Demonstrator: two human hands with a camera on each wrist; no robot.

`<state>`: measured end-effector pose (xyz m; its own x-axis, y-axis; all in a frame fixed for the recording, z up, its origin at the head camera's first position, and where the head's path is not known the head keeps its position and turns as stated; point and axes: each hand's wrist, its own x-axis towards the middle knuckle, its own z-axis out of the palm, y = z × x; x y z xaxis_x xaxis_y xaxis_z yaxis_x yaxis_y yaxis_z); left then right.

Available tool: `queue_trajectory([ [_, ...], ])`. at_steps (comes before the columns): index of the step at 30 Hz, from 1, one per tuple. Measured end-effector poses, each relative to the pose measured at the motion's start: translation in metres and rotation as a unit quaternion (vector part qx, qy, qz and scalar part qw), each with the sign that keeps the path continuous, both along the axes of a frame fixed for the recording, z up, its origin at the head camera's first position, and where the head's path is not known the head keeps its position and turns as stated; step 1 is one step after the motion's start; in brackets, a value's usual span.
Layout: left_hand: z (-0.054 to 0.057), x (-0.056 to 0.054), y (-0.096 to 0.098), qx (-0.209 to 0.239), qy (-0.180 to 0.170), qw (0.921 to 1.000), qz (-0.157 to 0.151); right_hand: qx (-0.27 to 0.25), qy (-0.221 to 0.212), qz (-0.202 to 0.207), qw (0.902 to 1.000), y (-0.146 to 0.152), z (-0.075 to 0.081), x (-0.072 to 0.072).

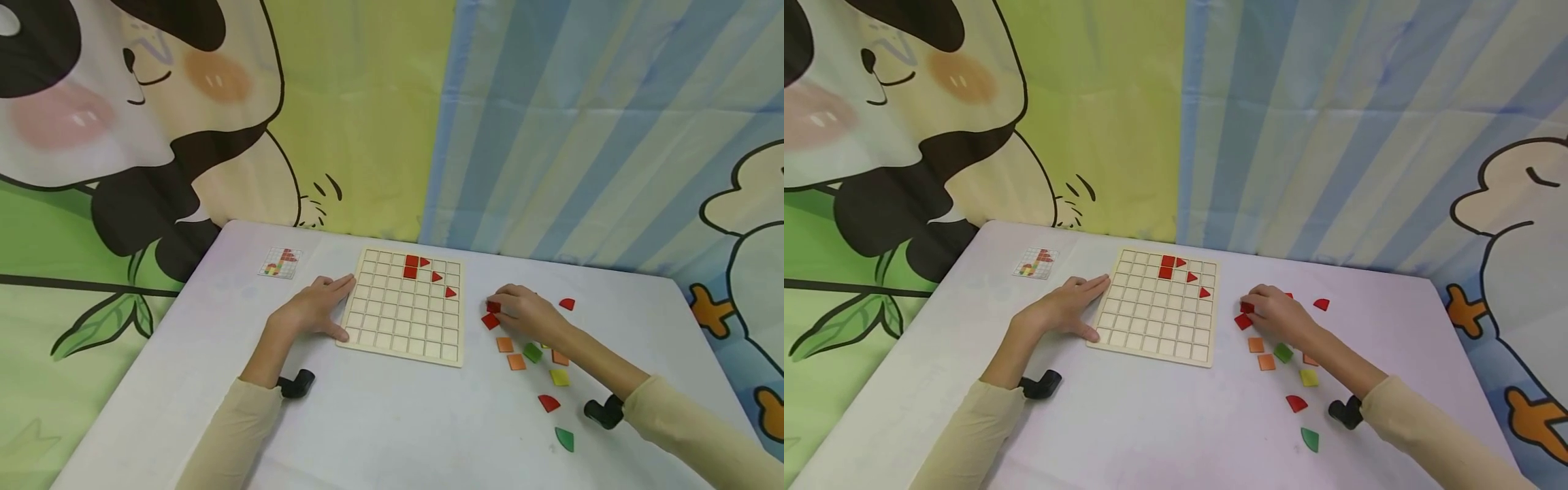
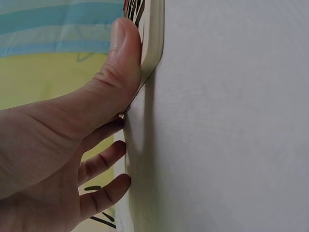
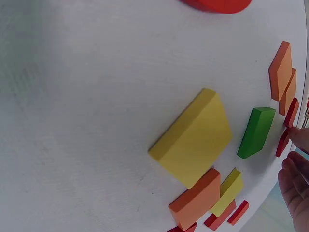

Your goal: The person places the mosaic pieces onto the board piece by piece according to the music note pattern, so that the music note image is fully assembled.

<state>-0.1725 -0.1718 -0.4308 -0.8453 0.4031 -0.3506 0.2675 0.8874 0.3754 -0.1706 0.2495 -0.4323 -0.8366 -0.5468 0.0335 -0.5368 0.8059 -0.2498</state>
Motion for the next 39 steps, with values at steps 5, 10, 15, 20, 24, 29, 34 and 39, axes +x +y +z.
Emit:
queue_trajectory([
  [5,0.0,-0.001,0.0,0.003,-0.003,1.0,0.003,-0.005,0.006,0.01,0.9999,0.003,0.0,0.001],
  [10,0.0,-0.002,0.001,0.005,-0.009,0.9999,0.007,0.011,-0.018,0.013,0.9997,0.004,-0.001,-0.002],
  [15,-0.001,-0.001,0.001,0.008,-0.01,0.9999,0.009,0.014,-0.014,0.013,0.9997,0.004,-0.003,-0.008],
  [20,-0.001,-0.001,0.001,0.005,-0.008,0.9999,0.013,0.023,-0.006,0.001,0.9997,0.001,-0.007,-0.011],
  [24,0.0,-0.002,0.001,0.001,-0.005,1.0,0.008,0.016,-0.021,-0.016,0.9995,-0.002,-0.003,-0.011],
  [29,0.001,-0.003,0.001,0.001,-0.001,1.0,0.006,-0.042,-0.031,-0.026,0.9983,-0.009,0.012,-0.015],
  [34,0.002,-0.003,0.0,0.003,0.003,1.0,0.004,-0.079,-0.051,-0.017,0.9954,-0.03,0.022,-0.018],
  [39,0.0,-0.002,0.0,0.009,-0.007,0.9999,0.005,-0.09,-0.073,0.037,0.9926,-0.063,0.027,-0.018],
])
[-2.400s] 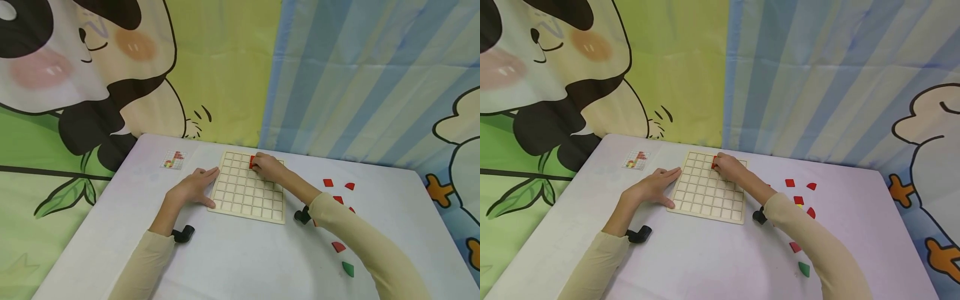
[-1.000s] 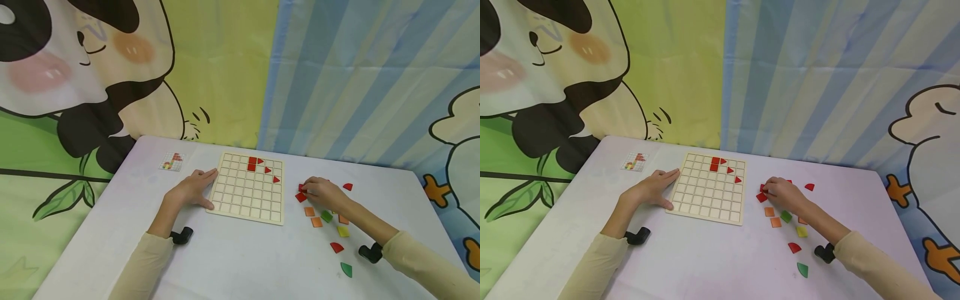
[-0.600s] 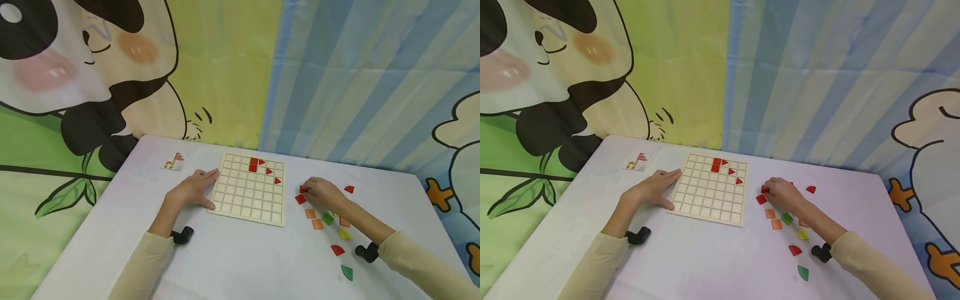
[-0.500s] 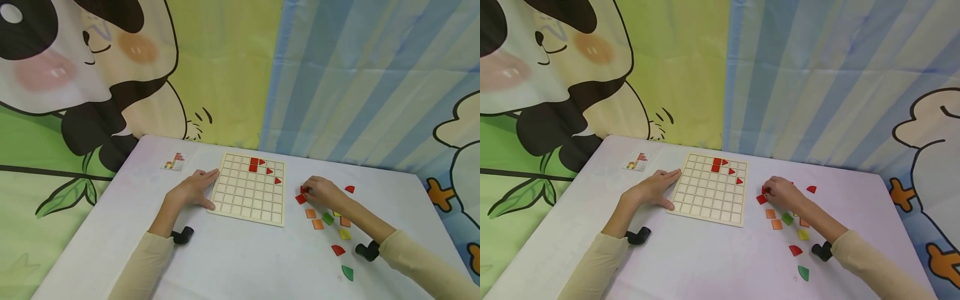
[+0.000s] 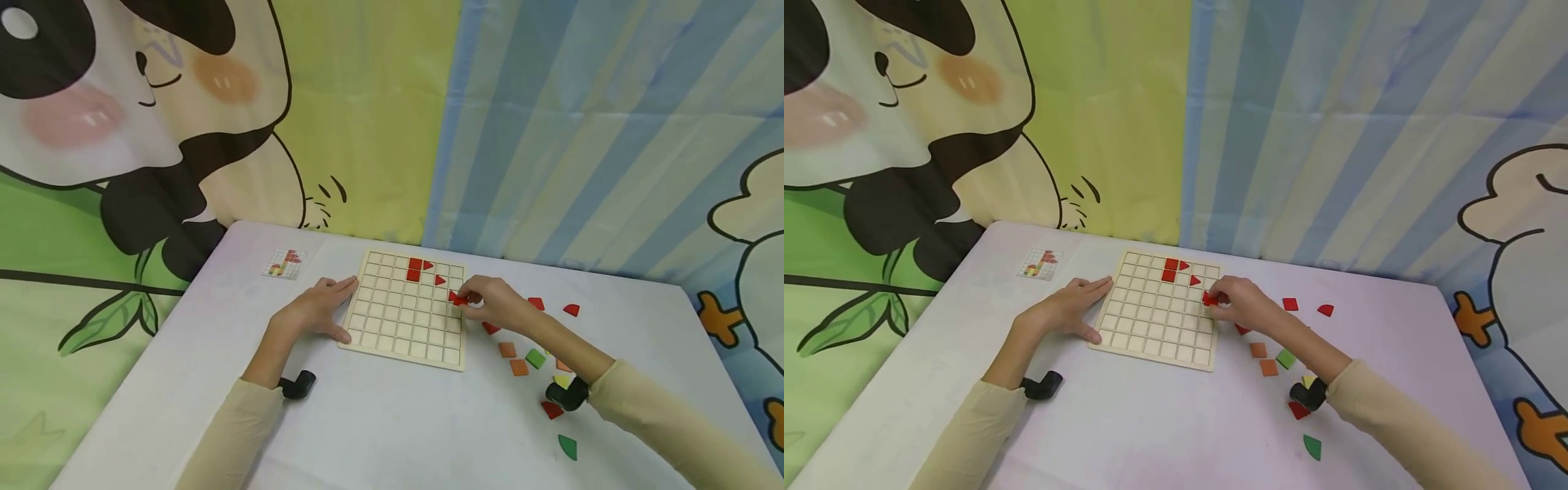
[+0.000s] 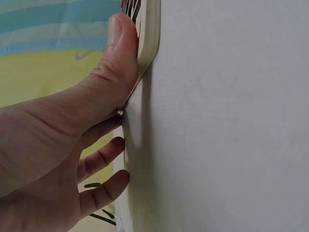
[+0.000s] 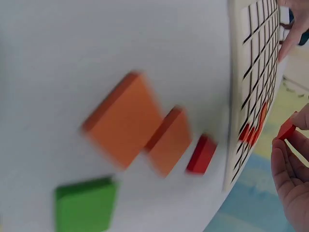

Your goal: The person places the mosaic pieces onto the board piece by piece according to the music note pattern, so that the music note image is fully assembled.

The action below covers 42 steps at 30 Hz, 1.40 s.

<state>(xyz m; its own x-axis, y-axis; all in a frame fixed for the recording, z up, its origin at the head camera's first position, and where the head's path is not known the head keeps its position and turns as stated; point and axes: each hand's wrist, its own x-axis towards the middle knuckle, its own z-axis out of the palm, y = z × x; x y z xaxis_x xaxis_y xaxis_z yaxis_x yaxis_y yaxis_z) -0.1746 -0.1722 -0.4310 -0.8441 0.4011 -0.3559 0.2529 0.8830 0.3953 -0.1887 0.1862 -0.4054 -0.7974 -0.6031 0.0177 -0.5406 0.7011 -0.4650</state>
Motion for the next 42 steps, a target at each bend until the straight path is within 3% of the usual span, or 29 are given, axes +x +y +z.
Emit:
queue_trajectory([
  [5,-0.003,0.002,-0.001,0.002,-0.001,1.0,0.0,-0.002,0.004,0.042,0.9991,-0.037,-0.002,-0.008],
  [14,-0.002,0.002,0.0,0.007,0.01,0.9999,-0.01,0.021,-0.004,0.048,0.9986,-0.08,-0.014,-0.033],
  [19,-0.005,0.002,0.002,0.004,0.007,0.9999,-0.011,0.045,0.005,0.04,0.9982,-0.084,-0.022,-0.034],
  [23,-0.006,0.001,0.002,-0.006,0.005,1.0,-0.006,0.055,0.053,0.046,0.9961,-0.086,-0.029,-0.032],
  [34,-0.002,0.002,0.0,-0.014,0.013,0.9998,-0.011,0.077,0.116,0.048,0.9891,-0.093,-0.03,-0.028],
  [38,-0.002,0.002,0.0,-0.015,0.011,0.9998,-0.006,0.068,0.122,0.041,0.9893,-0.092,-0.03,-0.028],
  [42,-0.002,0.002,0.0,-0.014,0.008,0.9999,-0.002,0.072,0.101,0.036,0.9917,-0.092,-0.028,-0.029],
])
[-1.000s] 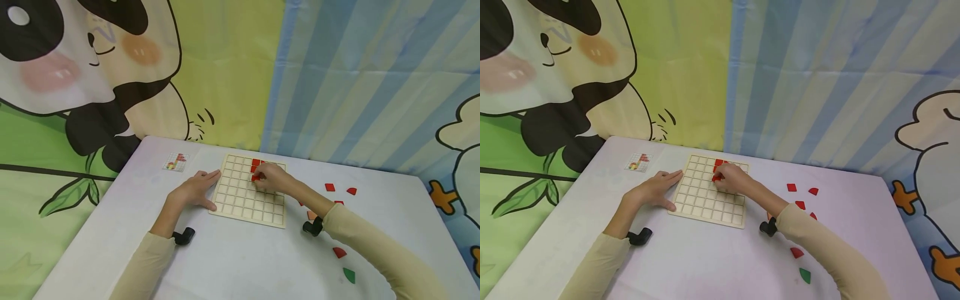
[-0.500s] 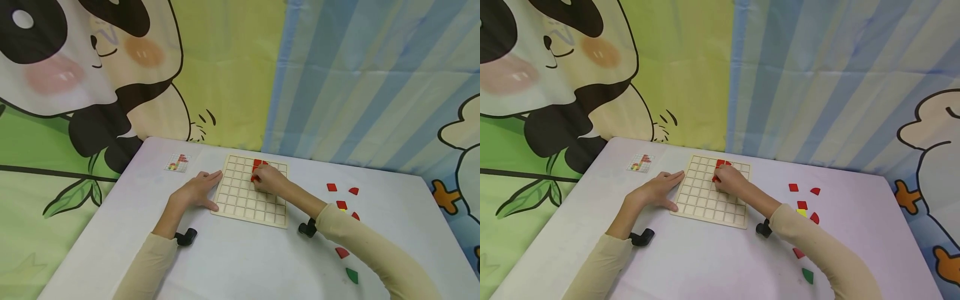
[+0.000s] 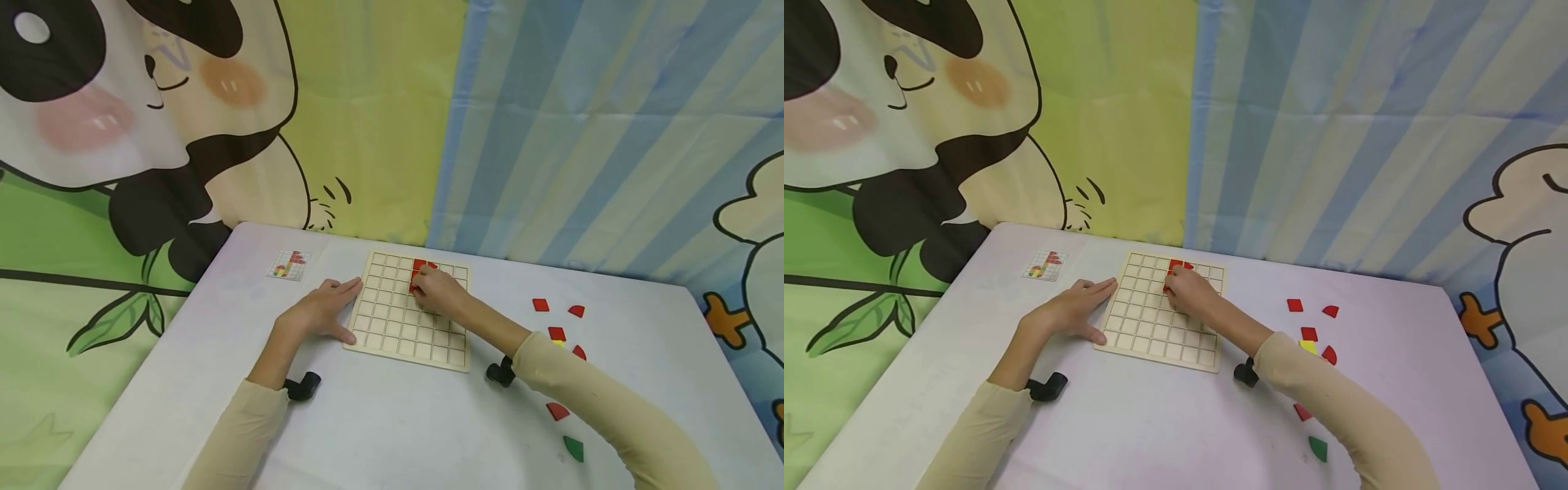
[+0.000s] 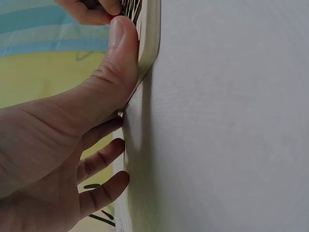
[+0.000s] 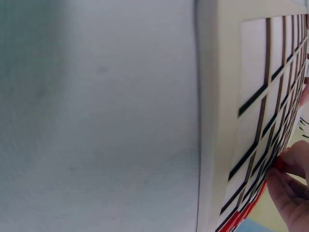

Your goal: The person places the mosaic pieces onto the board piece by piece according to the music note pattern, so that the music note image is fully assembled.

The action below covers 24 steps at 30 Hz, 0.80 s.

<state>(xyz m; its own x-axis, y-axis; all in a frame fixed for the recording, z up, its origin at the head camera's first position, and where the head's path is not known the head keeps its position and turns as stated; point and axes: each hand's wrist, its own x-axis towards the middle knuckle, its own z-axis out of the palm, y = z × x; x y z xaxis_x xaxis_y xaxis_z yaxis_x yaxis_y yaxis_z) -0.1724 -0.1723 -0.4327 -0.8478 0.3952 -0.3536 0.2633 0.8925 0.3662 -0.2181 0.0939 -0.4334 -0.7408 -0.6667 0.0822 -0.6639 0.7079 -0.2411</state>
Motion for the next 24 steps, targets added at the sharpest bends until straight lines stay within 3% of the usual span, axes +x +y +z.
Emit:
queue_trajectory([
  [10,0.002,-0.001,0.001,-0.005,-0.01,0.9999,0.006,-0.007,-0.062,-0.013,0.9979,0.002,0.004,-0.004],
  [13,0.002,-0.001,0.001,-0.004,-0.006,1.0,0.003,-0.012,-0.049,-0.004,0.9987,0.003,0.002,-0.003],
  [20,0.003,-0.002,0.002,-0.003,-0.007,1.0,-0.003,-0.027,0.029,0.025,0.9989,0.008,-0.006,0.002],
  [24,0.003,-0.001,0.002,0.0,-0.008,1.0,-0.003,-0.036,0.042,0.029,0.998,0.012,-0.01,0.004],
])
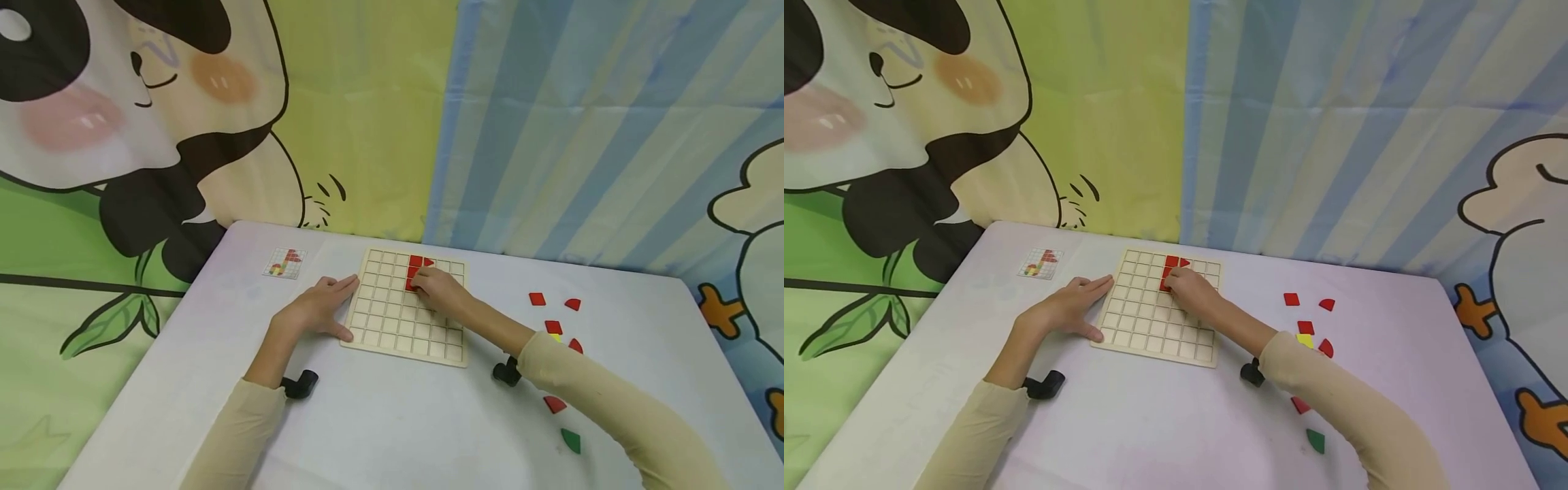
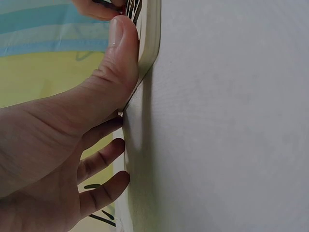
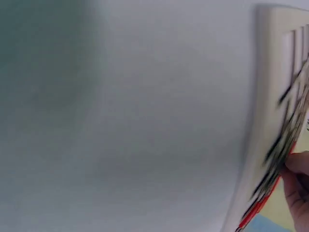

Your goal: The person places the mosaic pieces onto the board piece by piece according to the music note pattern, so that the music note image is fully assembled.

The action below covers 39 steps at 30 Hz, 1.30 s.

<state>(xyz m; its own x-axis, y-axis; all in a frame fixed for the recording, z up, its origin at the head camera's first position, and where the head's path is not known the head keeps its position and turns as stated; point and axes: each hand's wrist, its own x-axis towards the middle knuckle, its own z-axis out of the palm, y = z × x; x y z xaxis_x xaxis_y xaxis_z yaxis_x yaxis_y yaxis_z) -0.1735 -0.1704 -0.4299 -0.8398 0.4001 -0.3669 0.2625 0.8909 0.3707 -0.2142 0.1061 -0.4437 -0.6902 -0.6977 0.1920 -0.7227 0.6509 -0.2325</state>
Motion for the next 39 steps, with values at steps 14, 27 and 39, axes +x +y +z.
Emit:
queue_trajectory([
  [14,-0.001,0.001,0.003,-0.004,0.006,1.0,-0.002,0.001,-0.022,0.017,0.9996,0.036,0.036,0.02],
  [27,0.001,0.0,-0.001,0.007,0.001,0.9999,0.007,0.05,-0.117,-0.123,0.9842,0.156,0.044,0.061],
  [39,0.001,0.001,0.0,0.002,0.008,1.0,0.0,0.026,-0.12,-0.149,0.9812,0.184,0.024,0.11],
])
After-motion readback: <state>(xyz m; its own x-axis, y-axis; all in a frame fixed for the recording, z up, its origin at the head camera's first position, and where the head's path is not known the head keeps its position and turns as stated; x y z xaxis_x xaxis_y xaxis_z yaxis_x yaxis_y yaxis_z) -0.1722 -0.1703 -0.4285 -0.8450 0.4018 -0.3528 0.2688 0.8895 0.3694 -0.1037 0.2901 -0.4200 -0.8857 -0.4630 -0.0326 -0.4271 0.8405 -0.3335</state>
